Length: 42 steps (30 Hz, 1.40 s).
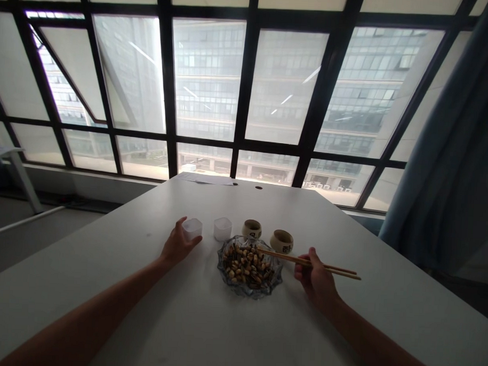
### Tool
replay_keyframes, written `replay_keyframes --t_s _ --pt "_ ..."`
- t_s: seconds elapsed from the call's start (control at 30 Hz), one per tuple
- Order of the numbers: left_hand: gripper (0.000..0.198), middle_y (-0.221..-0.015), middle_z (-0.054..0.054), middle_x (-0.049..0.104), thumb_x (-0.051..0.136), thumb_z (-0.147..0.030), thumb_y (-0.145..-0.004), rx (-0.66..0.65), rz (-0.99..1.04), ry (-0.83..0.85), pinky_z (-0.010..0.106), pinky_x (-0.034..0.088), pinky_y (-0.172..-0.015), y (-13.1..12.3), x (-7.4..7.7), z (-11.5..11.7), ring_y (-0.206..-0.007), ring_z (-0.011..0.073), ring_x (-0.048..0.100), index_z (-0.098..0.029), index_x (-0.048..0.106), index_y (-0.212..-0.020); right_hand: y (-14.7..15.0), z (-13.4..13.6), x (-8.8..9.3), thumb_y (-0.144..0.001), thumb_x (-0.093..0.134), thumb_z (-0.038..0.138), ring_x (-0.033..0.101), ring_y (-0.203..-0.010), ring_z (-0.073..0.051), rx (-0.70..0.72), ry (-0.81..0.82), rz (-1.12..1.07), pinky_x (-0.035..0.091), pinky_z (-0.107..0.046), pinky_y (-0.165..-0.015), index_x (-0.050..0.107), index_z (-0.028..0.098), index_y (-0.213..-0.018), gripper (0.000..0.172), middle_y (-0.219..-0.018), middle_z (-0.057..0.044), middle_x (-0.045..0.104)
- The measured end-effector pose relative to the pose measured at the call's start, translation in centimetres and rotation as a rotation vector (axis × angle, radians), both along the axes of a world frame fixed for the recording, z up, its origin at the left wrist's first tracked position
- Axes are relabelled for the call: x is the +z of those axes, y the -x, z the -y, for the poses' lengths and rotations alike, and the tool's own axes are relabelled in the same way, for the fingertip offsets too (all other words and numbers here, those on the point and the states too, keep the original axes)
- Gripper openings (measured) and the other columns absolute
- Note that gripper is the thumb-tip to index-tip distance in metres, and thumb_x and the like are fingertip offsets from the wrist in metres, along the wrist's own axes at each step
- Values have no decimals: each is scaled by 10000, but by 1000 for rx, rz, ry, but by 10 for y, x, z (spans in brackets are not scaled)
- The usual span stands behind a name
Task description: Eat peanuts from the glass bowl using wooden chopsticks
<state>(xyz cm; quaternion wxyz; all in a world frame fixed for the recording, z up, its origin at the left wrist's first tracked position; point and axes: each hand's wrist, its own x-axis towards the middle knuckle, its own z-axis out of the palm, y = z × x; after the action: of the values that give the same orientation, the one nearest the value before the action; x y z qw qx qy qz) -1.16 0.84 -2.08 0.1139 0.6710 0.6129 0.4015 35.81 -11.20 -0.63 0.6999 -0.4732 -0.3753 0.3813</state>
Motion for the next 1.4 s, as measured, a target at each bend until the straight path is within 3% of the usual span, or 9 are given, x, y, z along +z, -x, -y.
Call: replay_keyframes --t_s 0.13,0.33,0.57,0.7,0.8,0.93,1.03,1.13,1.4 --pt "814 -1257 173 629 688 -447 -803 3 2 67 438 500 -967 0 3 1 -1159 306 633 -167 301 -1462 1 1 9 -760 631 751 550 -382 -164 -122 -92 56 448 -285 -352 574 202 -656 562 -466 -21 579" --pt "805 -1250 182 640 685 -442 -791 -13 4 60 439 488 -997 0 4 -1 -1185 316 624 -122 352 -1451 -18 9 29 -859 541 723 607 -477 -169 -374 -249 433 514 -303 -492 619 183 -720 563 -560 -37 641" --pt "814 -1253 183 653 702 -448 -774 -19 27 71 433 495 -979 1 6 0 -1170 321 633 -135 375 -1450 -23 7 26 -814 541 778 618 -498 -186 -422 -221 544 534 -319 -495 642 186 -732 606 -576 -58 655" --pt "818 -1229 171 657 689 -459 -784 -30 16 73 427 501 -970 1 6 1 -1167 315 632 -128 368 -1459 -16 9 36 -825 544 764 592 -497 -169 -454 -264 534 520 -306 -490 645 188 -728 592 -589 -50 648" --pt "824 -1209 168 657 682 -468 -786 -24 -2 78 418 500 -966 1 6 1 -1139 309 642 -118 368 -1462 -7 16 52 -821 536 774 580 -480 -169 -384 -292 536 505 -302 -479 635 198 -660 607 -531 -44 624" --pt "819 -1194 154 655 675 -483 -789 -24 -5 97 404 513 -931 1 6 1 -1077 301 664 -141 364 -1465 10 21 71 -812 523 790 498 -371 -145 -78 -184 599 416 -271 -386 602 202 -530 656 -394 -29 534" --pt "814 -1181 153 660 674 -481 -791 -27 -9 91 393 510 -928 1 7 2 -1071 297 665 -129 371 -1460 23 16 75 -796 539 795 448 -339 -124 100 -109 649 333 -245 -346 589 192 -514 668 -366 -17 497" --pt "784 -1134 142 681 685 -478 -784 -28 -12 68 392 514 -913 1 7 2 -1049 293 672 -134 405 -1432 34 8 72 -835 538 754 461 -370 -122 239 -117 685 338 -239 -366 599 184 -557 637 -402 -7 507" --pt "779 -1160 161 686 699 -466 -777 -50 12 67 398 515 -905 0 8 4 -1072 302 667 -134 420 -1424 41 2 47 -935 501 630 530 -460 -139 90 -284 754 421 -263 -440 590 199 -612 546 -512 -26 578"
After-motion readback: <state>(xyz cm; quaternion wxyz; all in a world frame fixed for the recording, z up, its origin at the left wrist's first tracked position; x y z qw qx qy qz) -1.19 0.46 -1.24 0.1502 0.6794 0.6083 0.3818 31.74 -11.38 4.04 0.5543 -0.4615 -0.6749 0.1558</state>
